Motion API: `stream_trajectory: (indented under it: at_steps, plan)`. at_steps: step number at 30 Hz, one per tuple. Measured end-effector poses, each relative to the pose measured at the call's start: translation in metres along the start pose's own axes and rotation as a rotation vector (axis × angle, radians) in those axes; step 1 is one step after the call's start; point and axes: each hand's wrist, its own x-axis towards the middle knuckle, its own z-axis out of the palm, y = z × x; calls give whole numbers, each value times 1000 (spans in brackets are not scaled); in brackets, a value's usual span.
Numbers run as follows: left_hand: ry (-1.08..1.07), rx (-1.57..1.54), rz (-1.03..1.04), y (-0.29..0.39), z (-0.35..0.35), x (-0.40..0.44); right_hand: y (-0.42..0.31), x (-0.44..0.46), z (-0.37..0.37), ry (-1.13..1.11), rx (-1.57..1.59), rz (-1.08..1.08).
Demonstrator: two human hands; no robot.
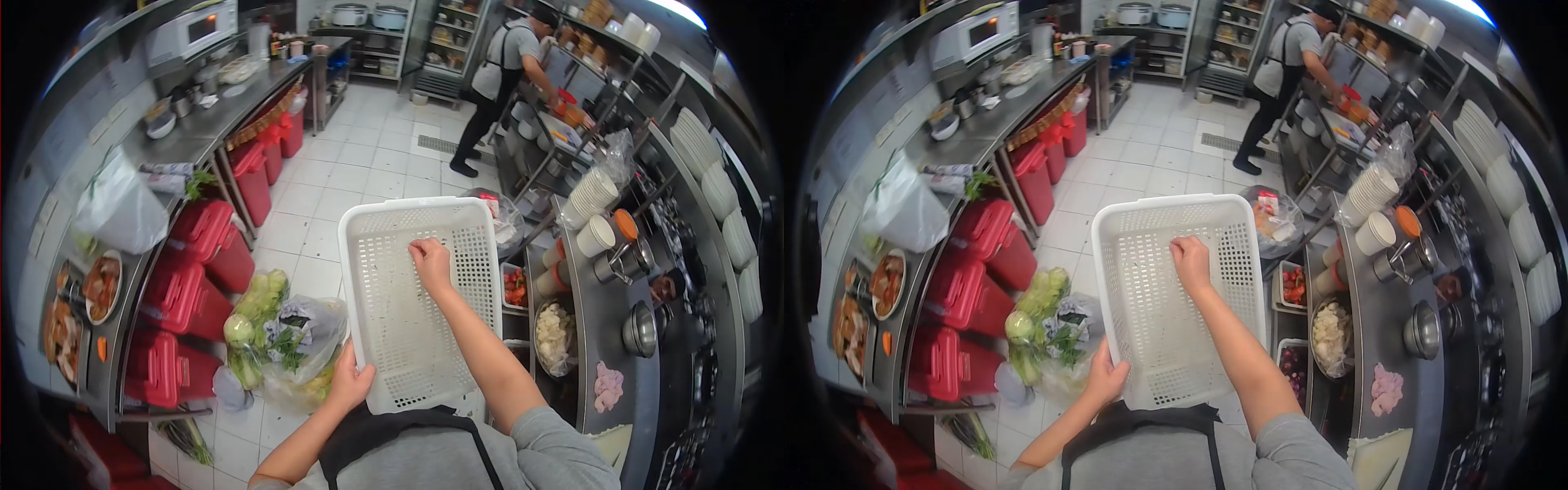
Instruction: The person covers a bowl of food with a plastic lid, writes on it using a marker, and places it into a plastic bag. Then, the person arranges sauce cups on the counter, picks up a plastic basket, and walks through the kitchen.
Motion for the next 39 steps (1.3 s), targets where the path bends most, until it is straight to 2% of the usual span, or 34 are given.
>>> stream_trajectory:
  at_steps: [2,5,8,10,12,13,14,17,18,19,20,22,23,24,25,29,31,35,37,39]
  plan:
    - [-50,42,-23,10,9,30,27,18,-2,20,-81,-27]
    - [-153,261,37,22,22,83,77,57,5,23,-246,-122]
    - [-138,236,-8,22,43,130,123,104,14,-167,-125,314]
    - [-51,253,64,4,54,161,134,140,-3,-364,753,877]
    - [72,226,51,-24,60,184,126,164,-24,-592,912,716]
    - [130,187,21,-27,60,195,125,173,-33,-679,1128,690]
    - [181,143,-12,-28,60,204,117,183,-49,-735,1191,668]
    - [394,83,-184,-56,48,218,136,215,-82,-528,1185,551]
    - [472,73,-244,-66,40,223,168,227,-82,-455,1196,457]
    - [569,39,-295,-72,31,227,187,239,-85,-332,1164,496]
    - [663,4,-340,-78,20,234,248,249,-80,-326,1238,517]
    - [836,-108,-371,-92,-4,251,320,251,-78,-282,134,235]
    - [913,-182,-361,-98,-16,258,350,244,-75,-470,-660,272]
    - [951,-179,-366,-103,-29,264,356,230,-71,-540,-1005,443]
    - [990,-181,-361,-106,-42,275,368,222,-63,-612,-1152,549]
    - [1056,6,-392,-103,-85,345,423,211,-13,-753,-630,829]
    - [989,-72,-316,-102,-114,391,427,213,16,-819,-462,902]
    - [898,-84,-219,-57,-174,508,440,224,64,-947,-315,1003]
    - [830,-26,-214,-57,-224,563,452,240,89,-991,-282,1020]
    - [809,-159,-145,-41,-262,614,468,253,104,-1015,-259,1056]
